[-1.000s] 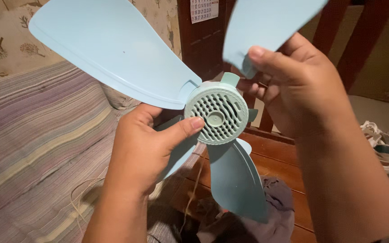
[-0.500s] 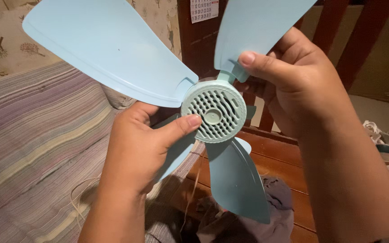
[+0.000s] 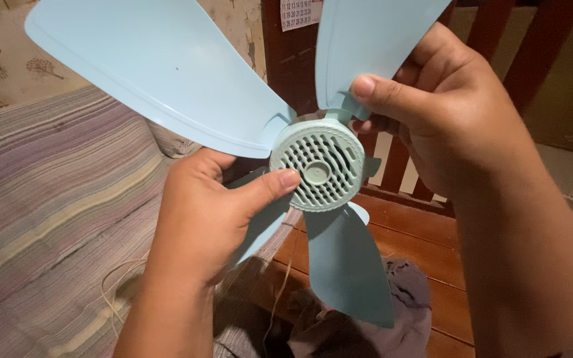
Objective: The person wipes the motor housing of a small electric fan with a cloth, then attaches four light-blue fan blades one by one to the central hub. The person rotates the hub to align each blade and secures it in place.
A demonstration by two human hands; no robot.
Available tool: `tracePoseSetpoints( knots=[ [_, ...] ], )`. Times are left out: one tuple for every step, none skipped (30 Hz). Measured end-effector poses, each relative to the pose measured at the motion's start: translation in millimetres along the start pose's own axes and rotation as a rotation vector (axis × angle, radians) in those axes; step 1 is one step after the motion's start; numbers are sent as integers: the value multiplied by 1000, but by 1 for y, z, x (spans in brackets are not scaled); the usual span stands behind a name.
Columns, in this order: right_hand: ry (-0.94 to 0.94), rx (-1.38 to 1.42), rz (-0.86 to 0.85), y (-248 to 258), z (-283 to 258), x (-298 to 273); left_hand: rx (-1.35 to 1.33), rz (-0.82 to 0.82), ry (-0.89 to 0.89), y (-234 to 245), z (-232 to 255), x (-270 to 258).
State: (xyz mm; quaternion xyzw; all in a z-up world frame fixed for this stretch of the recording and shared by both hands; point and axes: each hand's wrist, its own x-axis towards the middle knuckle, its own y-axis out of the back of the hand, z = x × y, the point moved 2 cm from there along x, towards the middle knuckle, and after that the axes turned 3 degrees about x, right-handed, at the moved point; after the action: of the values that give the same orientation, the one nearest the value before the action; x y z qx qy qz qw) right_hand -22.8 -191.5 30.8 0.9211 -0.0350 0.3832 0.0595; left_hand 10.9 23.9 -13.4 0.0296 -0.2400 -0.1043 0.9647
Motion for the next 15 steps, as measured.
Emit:
tracePoseSetpoints(
  knots=[
    [-15,-35,-5,0,-1,1,-6,-6,-9,0,0,0],
    [-31,-68,-10,0,-2,1,-11,-12,-18,0,0,0],
    [-44,-44,-11,0,-4,1,-16,-17,-27,0,0,0],
    [-55,-20,-13,1,-5,2,-11,-8,-13,-1,0,0],
    [-67,4,-15,1,-5,3,-5,1,1,-1,0,1],
    [-54,2,-24,0,-5,4,-1,8,13,0,1,1],
    [-41,-1,-33,-1,-4,4,-17,8,9,0,3,0],
    [-30,-2,-38,-2,-1,3,-32,4,7,0,4,1],
    [-34,89,-14,-3,3,2,-48,0,5,-1,4,1],
    [-39,181,10,-4,9,1,-98,9,24,-3,4,1],
    [-44,273,35,-4,14,-1,-149,18,44,-5,3,1],
    [-56,258,72,-4,18,-3,-200,31,61,-6,2,2],
    [-68,242,110,-4,21,-4,-194,32,61,-4,1,2],
    [-83,225,148,-4,24,-4,-189,32,65,-4,-1,2],
    [-91,222,137,-5,27,-4,-184,32,69,-3,-4,3]
  ],
)
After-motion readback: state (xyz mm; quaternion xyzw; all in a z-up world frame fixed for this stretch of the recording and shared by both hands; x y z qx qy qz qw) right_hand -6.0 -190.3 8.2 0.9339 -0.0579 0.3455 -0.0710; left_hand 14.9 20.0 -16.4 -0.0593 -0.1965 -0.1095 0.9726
